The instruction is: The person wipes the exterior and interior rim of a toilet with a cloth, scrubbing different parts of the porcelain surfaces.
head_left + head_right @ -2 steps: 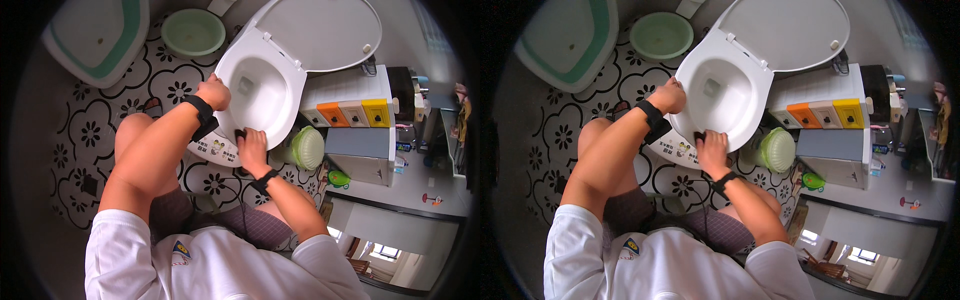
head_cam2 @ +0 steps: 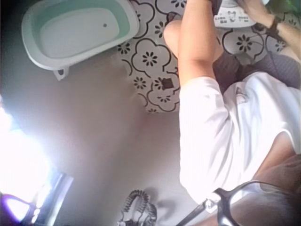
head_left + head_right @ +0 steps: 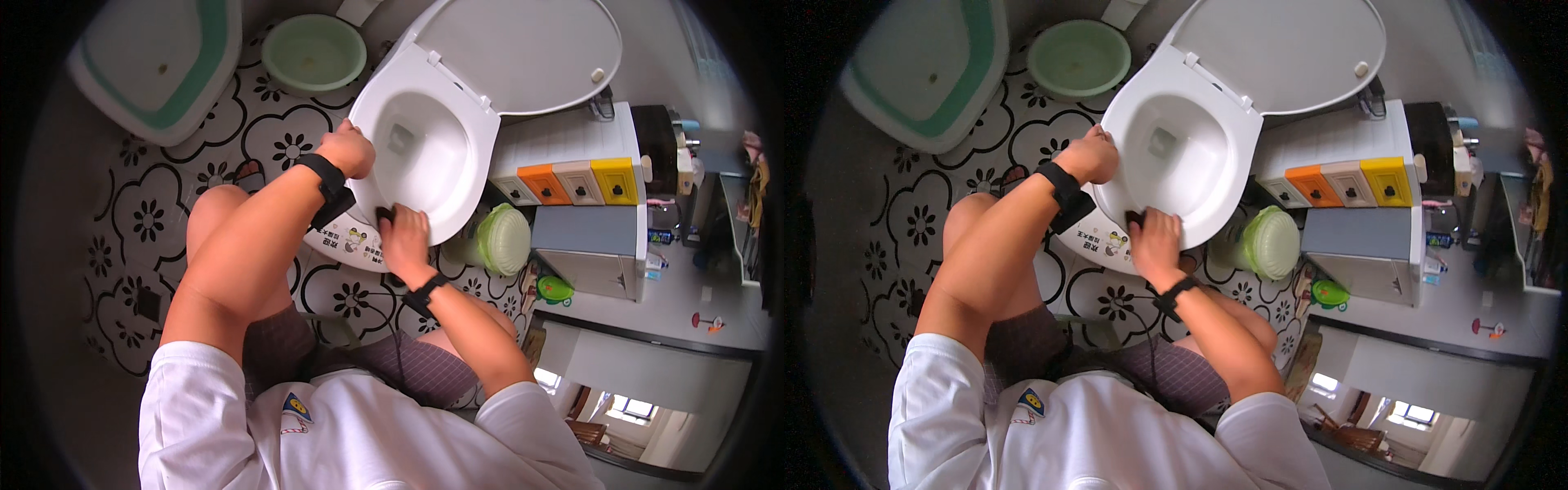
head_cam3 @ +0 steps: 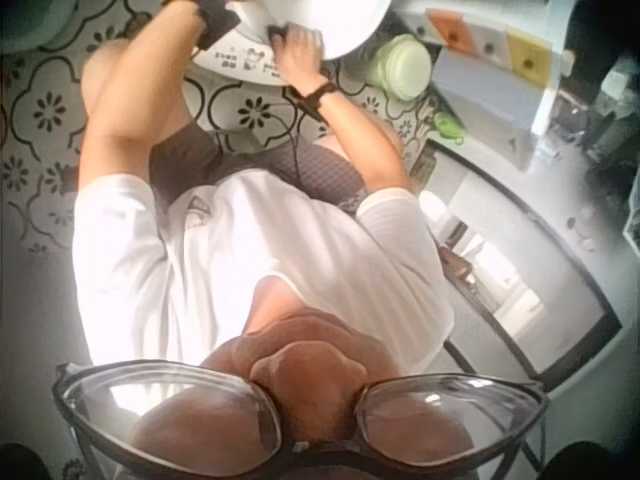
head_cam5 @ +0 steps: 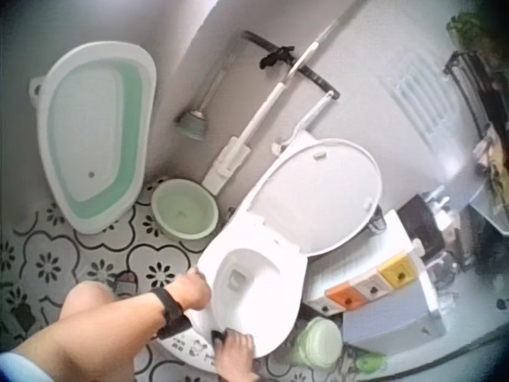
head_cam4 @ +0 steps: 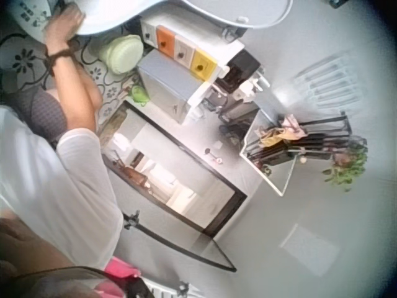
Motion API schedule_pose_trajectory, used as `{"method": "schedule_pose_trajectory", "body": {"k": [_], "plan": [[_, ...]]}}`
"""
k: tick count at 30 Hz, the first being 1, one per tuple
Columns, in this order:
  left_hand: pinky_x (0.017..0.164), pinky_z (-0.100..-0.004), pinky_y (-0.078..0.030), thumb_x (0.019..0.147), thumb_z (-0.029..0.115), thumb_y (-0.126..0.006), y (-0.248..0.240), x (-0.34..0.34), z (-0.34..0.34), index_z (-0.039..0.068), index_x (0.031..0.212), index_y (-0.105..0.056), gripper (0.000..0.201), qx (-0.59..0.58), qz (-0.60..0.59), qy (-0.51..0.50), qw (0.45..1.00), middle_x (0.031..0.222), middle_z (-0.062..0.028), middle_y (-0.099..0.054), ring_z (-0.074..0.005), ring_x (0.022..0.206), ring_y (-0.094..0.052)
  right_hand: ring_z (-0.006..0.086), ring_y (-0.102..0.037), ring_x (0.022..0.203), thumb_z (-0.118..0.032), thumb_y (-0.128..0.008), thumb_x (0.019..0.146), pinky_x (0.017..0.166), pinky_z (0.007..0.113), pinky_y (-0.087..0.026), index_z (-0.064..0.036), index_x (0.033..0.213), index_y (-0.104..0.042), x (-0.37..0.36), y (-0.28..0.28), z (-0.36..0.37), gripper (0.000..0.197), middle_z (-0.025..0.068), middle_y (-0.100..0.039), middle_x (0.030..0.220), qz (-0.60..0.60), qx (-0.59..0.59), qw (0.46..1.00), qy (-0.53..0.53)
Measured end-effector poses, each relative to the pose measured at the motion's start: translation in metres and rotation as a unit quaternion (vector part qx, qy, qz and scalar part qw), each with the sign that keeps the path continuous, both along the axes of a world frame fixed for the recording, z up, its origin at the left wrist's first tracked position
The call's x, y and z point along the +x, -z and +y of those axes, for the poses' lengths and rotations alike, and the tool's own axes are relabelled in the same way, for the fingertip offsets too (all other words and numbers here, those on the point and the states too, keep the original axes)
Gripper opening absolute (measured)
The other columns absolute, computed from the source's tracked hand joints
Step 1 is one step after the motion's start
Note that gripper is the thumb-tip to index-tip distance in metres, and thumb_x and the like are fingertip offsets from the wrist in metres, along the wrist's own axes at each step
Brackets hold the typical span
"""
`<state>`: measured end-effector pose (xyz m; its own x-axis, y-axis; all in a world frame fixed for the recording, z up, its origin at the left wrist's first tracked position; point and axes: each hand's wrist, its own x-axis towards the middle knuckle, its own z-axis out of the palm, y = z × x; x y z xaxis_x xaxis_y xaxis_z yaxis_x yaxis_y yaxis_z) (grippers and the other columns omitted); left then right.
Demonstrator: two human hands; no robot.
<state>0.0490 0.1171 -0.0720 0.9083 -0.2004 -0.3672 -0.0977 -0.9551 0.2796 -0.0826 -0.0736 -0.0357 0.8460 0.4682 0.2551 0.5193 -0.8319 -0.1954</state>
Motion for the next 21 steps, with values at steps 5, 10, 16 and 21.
{"method": "schedule_pose_trajectory", "body": {"k": [5,10,16,21], "plan": [[0.097,-0.0373,-0.047,0.078,0.006,-0.057,-0.062,-0.002,-0.013,0.001,0.118,-0.063,0.041,0.028,0.067,0.11,0.991,0.13,-0.0184,-0.054,-0.038,0.125,-0.046,0.0417,-0.058,0.087,-0.025,-0.054,0.091,0.075,0.049,-0.046,0.0012,0.098,-0.054,0.02,0.004,0.028,0.027,0.0216,-0.062,0.092,0.106,0.017,0.984,0.144],[0.096,-0.0417,-0.047,0.078,0.005,-0.056,-0.07,-0.009,-0.01,0.002,0.117,-0.064,0.04,0.022,0.059,0.064,0.996,0.127,-0.0187,-0.056,-0.0348,0.124,-0.046,0.0401,-0.058,0.087,-0.024,-0.057,0.087,0.081,0.047,-0.046,0.0031,0.104,-0.055,0.011,-0.014,-0.023,0.032,0.0183,-0.062,0.094,0.131,-0.008,0.991,0.028],[0.099,-0.0454,-0.044,0.078,0.002,-0.051,-0.041,0.009,-0.02,0.001,0.118,-0.063,0.042,0.012,0.111,0.021,0.994,0.126,-0.0197,-0.057,-0.0377,0.119,-0.051,0.0357,-0.034,0.134,-0.023,-0.047,0.09,0.115,0.046,-0.02,0.0038,0.117,-0.054,0.035,-0.011,-0.127,0.038,0.0219,-0.048,0.133,0.045,-0.109,0.993,-0.009],[0.104,-0.0426,-0.039,0.076,0.0,-0.051,-0.052,0.003,-0.015,0.001,0.117,-0.063,0.043,0.026,0.078,0.087,0.993,0.122,-0.0221,-0.059,-0.04,0.122,-0.049,0.0363,-0.02,0.141,-0.027,-0.048,0.092,0.115,0.046,-0.016,0.0032,0.129,-0.048,0.065,-0.001,-0.147,0.048,0.0213,-0.027,0.15,0.058,-0.091,0.99,0.094]]}}
